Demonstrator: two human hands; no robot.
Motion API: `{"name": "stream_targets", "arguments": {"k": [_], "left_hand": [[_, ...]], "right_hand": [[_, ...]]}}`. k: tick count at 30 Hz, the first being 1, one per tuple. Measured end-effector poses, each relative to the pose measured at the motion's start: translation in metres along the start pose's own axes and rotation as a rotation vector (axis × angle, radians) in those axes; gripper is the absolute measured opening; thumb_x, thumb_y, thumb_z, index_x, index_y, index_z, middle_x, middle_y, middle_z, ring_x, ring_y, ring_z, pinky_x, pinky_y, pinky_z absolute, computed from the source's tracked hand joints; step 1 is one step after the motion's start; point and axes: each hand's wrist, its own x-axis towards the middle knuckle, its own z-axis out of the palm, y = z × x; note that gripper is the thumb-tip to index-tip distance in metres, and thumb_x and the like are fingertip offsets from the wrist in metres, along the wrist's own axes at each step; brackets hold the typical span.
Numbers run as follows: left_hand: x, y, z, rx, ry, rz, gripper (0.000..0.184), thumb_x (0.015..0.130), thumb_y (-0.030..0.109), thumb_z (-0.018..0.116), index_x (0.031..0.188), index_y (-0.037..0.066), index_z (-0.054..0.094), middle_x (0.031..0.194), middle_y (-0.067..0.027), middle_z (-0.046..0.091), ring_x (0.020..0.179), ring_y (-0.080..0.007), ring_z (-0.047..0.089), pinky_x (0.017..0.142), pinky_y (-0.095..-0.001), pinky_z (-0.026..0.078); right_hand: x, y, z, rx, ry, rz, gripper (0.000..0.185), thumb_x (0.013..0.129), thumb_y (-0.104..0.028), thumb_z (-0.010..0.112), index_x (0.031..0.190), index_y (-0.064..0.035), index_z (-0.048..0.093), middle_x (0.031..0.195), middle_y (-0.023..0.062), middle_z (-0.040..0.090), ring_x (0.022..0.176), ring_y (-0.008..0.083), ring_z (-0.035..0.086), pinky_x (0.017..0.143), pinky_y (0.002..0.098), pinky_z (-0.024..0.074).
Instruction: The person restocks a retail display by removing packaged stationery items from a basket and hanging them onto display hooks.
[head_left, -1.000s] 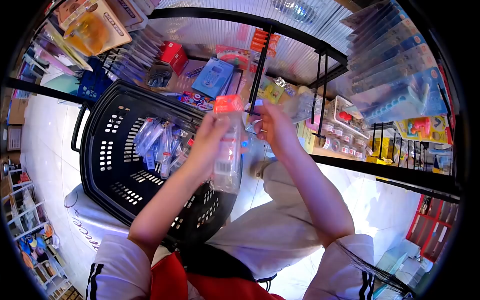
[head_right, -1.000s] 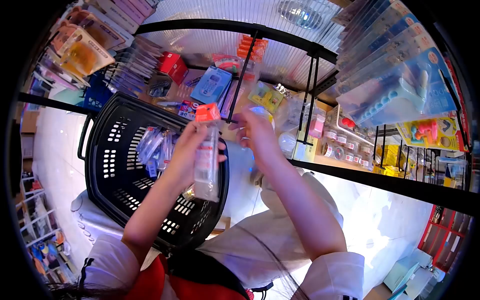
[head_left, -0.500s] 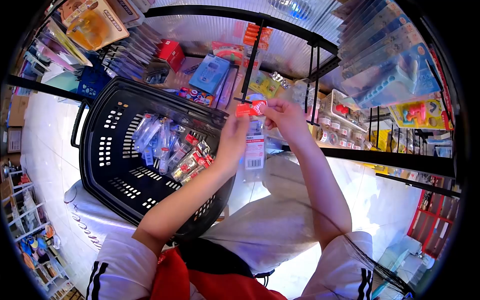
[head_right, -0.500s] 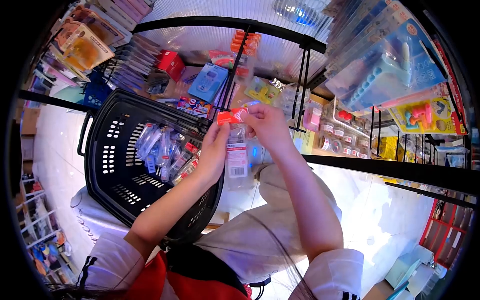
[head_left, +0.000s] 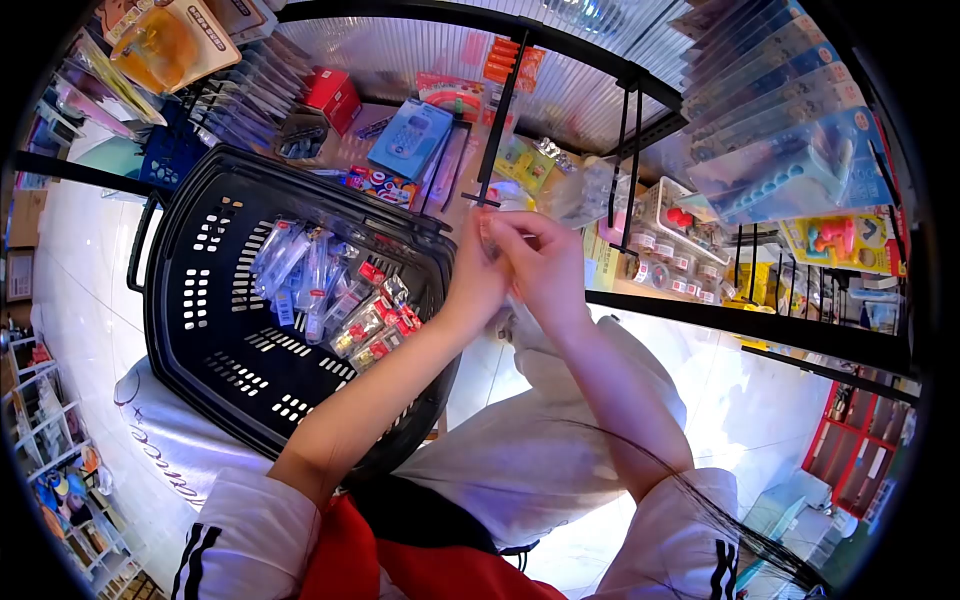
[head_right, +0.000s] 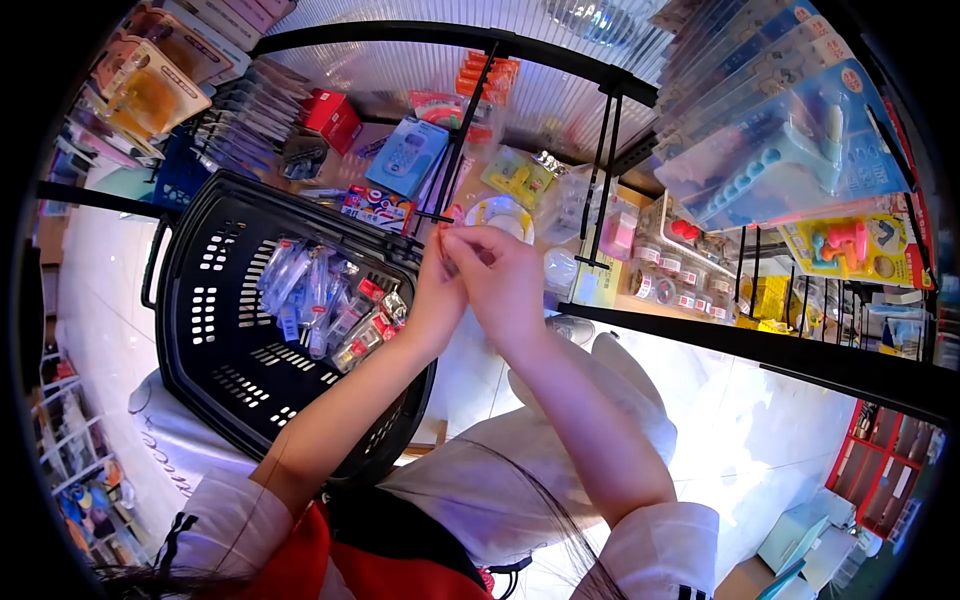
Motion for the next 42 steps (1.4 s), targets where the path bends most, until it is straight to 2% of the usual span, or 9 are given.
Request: {"name": "stream_targets", "arguments": {"k": [4, 7, 11, 17, 23, 28, 37, 38, 42], "left_hand": [[-0.006, 0.005, -0.008, -0.283, 0.110, -0.173, 0.028, 0.087, 0.011, 0.042, 0.114, 0.007, 0.036, 0.105, -0.0092, 0.049, 0.091, -0.0182, 0.054, 0.076, -0.0297, 0.047], [-0.015, 0.021, -0.012, -0.365, 0.072, -0.261, 0.027, 0.091, 0.022, 0.039, 0.114, 0.008, 0.040, 0.100, -0.0063, 0.053, 0.083, -0.0155, 0.057, 0.070, -0.0307, 0.050], [-0.017, 0.021, -0.012, -0.233, 0.131, -0.218, 0.025, 0.090, 0.021, 0.041, 0.107, 0.003, 0.046, 0.098, -0.0077, 0.055, 0.083, -0.0115, 0.055, 0.069, -0.0255, 0.046], [0.012, 0.035, -0.029, 0.435, 0.136, 0.088, 0.016, 0.084, 0.009, 0.051, 0.094, -0.002, 0.056, 0.077, -0.0054, 0.060, 0.067, -0.0078, 0.055, 0.061, -0.0217, 0.044], [0.031, 0.035, -0.034, 0.268, 0.197, 0.082, 0.013, 0.083, 0.008, 0.052, 0.090, -0.001, 0.057, 0.071, -0.0043, 0.059, 0.063, -0.0094, 0.056, 0.058, -0.0224, 0.045], [0.040, 0.030, -0.039, 0.306, 0.186, 0.096, 0.012, 0.082, 0.008, 0.054, 0.089, -0.001, 0.058, 0.067, -0.0054, 0.057, 0.063, -0.0106, 0.056, 0.055, -0.0247, 0.047], [0.060, 0.059, -0.045, 0.957, 0.105, 0.375, 0.014, 0.077, 0.010, 0.059, 0.087, 0.002, 0.062, 0.068, -0.0096, 0.061, 0.059, -0.0105, 0.055, 0.055, -0.0252, 0.044], [0.072, 0.055, -0.047, 0.916, 0.076, 0.349, 0.015, 0.078, 0.013, 0.057, 0.087, 0.001, 0.061, 0.066, -0.0134, 0.060, 0.054, -0.0196, 0.058, 0.050, -0.0255, 0.044], [0.123, 0.058, -0.037, 0.634, -0.001, 0.235, 0.018, 0.080, 0.015, 0.057, 0.090, 0.001, 0.061, 0.067, -0.0091, 0.061, 0.056, -0.0149, 0.058, 0.049, -0.0249, 0.045]], "right_hand": [[0.002, 0.001, 0.001, -0.090, 0.166, 0.005, 0.022, 0.077, -0.015, 0.060, 0.094, -0.0001, 0.058, 0.086, 0.0082, 0.059, 0.068, 0.0084, 0.055, 0.052, 0.0224, 0.0444], [0.002, -0.004, -0.002, 0.136, -0.024, 0.397, 0.025, 0.079, -0.018, 0.059, 0.098, -0.0013, 0.055, 0.077, 0.0050, 0.057, 0.064, 0.0080, 0.054, 0.053, 0.0220, 0.0439], [0.003, 0.002, -0.007, 0.230, -0.114, 0.497, 0.018, 0.080, -0.018, 0.059, 0.088, -0.0018, 0.059, 0.069, 0.0020, 0.057, 0.062, 0.0065, 0.051, 0.050, 0.0203, 0.0393], [0.023, 0.015, 0.001, 0.023, 0.017, 0.074, 0.017, 0.078, -0.016, 0.060, 0.078, 0.0011, 0.061, 0.061, 0.0052, 0.058, 0.056, 0.0082, 0.052, 0.051, 0.0238, 0.0402], [0.040, 0.015, 0.016, -0.163, 0.107, -0.038, 0.014, 0.075, -0.013, 0.061, 0.078, 0.0001, 0.062, 0.063, 0.0112, 0.060, 0.055, 0.0175, 0.057, 0.052, 0.0282, 0.0429], [0.041, 0.013, 0.020, -0.150, 0.112, 0.001, 0.013, 0.075, -0.012, 0.061, 0.079, 0.0002, 0.061, 0.064, 0.0125, 0.060, 0.056, 0.0194, 0.058, 0.053, 0.0301, 0.0431], [0.052, 0.004, 0.018, -0.177, 0.119, 0.093, 0.013, 0.078, -0.010, 0.058, 0.082, 0.0026, 0.060, 0.066, 0.0111, 0.061, 0.058, 0.0195, 0.059, 0.054, 0.0296, 0.0444], [0.056, 0.003, 0.018, -0.148, 0.125, 0.124, 0.014, 0.078, -0.010, 0.057, 0.084, 0.0024, 0.060, 0.069, 0.0112, 0.061, 0.060, 0.0197, 0.059, 0.055, 0.0298, 0.0450], [0.072, 0.025, 0.035, -0.044, 0.305, 0.075, 0.028, 0.079, -0.009, 0.055, 0.103, 0.0034, 0.050, 0.093, 0.0158, 0.058, 0.077, 0.0210, 0.059, 0.066, 0.0301, 0.0462]]}}
